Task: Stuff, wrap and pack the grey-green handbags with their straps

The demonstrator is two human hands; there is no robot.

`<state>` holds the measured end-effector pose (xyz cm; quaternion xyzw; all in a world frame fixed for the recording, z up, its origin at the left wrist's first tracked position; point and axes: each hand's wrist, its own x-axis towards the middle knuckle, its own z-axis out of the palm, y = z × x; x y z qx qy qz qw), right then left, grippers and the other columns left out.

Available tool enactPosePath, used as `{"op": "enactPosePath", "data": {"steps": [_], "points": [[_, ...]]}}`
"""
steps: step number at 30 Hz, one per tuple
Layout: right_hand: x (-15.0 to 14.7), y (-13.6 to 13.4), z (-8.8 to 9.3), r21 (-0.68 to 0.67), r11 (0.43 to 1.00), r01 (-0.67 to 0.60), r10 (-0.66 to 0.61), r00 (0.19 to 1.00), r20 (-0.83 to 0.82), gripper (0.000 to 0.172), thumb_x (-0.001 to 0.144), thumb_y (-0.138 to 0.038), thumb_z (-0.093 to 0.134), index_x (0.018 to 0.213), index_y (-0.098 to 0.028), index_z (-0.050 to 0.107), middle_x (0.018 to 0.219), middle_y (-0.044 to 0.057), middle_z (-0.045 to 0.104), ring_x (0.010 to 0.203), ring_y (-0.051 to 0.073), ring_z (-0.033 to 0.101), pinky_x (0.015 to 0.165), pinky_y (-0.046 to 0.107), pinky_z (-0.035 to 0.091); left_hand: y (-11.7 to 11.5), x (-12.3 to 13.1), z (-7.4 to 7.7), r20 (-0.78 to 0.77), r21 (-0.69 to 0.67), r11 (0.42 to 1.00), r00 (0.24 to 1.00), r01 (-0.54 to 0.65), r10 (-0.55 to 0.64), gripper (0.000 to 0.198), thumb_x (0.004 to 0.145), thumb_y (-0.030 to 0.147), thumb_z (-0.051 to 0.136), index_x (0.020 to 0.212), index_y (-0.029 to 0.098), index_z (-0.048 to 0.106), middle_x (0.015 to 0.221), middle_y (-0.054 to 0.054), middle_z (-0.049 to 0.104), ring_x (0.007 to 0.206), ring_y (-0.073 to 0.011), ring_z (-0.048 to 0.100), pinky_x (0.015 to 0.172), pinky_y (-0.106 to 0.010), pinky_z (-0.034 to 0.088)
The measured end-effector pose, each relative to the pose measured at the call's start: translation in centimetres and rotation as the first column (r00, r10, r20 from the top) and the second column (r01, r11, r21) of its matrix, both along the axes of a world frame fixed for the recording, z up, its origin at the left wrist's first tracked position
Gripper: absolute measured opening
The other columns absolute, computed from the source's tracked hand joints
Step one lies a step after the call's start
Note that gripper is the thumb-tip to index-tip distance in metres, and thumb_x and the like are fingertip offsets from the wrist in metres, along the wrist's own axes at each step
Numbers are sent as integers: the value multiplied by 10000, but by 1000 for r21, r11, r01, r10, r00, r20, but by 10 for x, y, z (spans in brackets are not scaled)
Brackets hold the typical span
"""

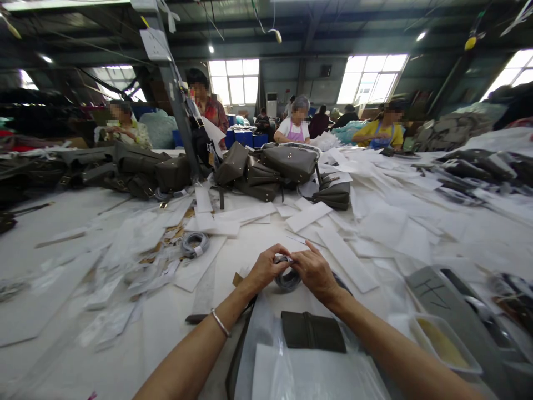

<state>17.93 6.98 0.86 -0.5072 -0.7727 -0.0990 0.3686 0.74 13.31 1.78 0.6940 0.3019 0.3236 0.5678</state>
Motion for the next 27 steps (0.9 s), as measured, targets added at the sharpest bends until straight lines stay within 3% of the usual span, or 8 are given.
{"op": "enactPosePath", "data": {"steps": [8,15,19,22,25,27], "points": [[-9,0,-15,30,998,56,-48,977,-206,113,892,-141,587,962,-224,618,856,15,708,820,203,669,1047,546,437,3,0,-4,34,-12,1000,999,7,-7,260,764,330,674,968,174,635,760,4,622,649,-119,564,634,-223,434],[-2,-6,-8,83,994,-65,64,998,6,175,950,-112,491,1053,-207,595,908,20,711,847,168,679,1105,503,401,4,1,-8,44,-21,1000,999,14,-13,204,759,303,651,905,161,636,781,-9,640,690,-136,587,664,-238,449],[-2,-16,7,70,994,-86,77,988,131,261,963,-72,422,1139,-173,586,1027,66,710,963,175,670,1127,515,361,6,2,-10,28,-31,999,1000,7,-6,209,756,333,653,871,160,633,793,-15,653,719,-150,600,694,-252,464],[9,-35,29,50,997,-56,47,987,156,259,957,-90,459,1147,-186,606,1073,64,710,1012,181,657,1147,526,318,4,2,-5,15,-57,998,1000,10,-9,236,743,362,669,861,162,624,771,-10,654,690,-153,601,671,-255,471],[49,-69,55,46,997,62,-66,994,92,231,954,-114,485,1082,-220,645,1003,27,729,951,159,667,1134,477,339,4,1,0,16,-94,995,999,34,-33,277,737,407,688,849,167,609,809,-16,668,655,-153,600,596,-242,456],[91,-102,71,51,968,245,-246,969,14,196,950,-163,499,1003,-222,677,942,25,740,909,170,675,1069,433,409,8,0,0,22,-125,990,998,62,-60,328,734,452,699,867,170,600,971,-47,684,671,-163,620,581,-252,465]]}}
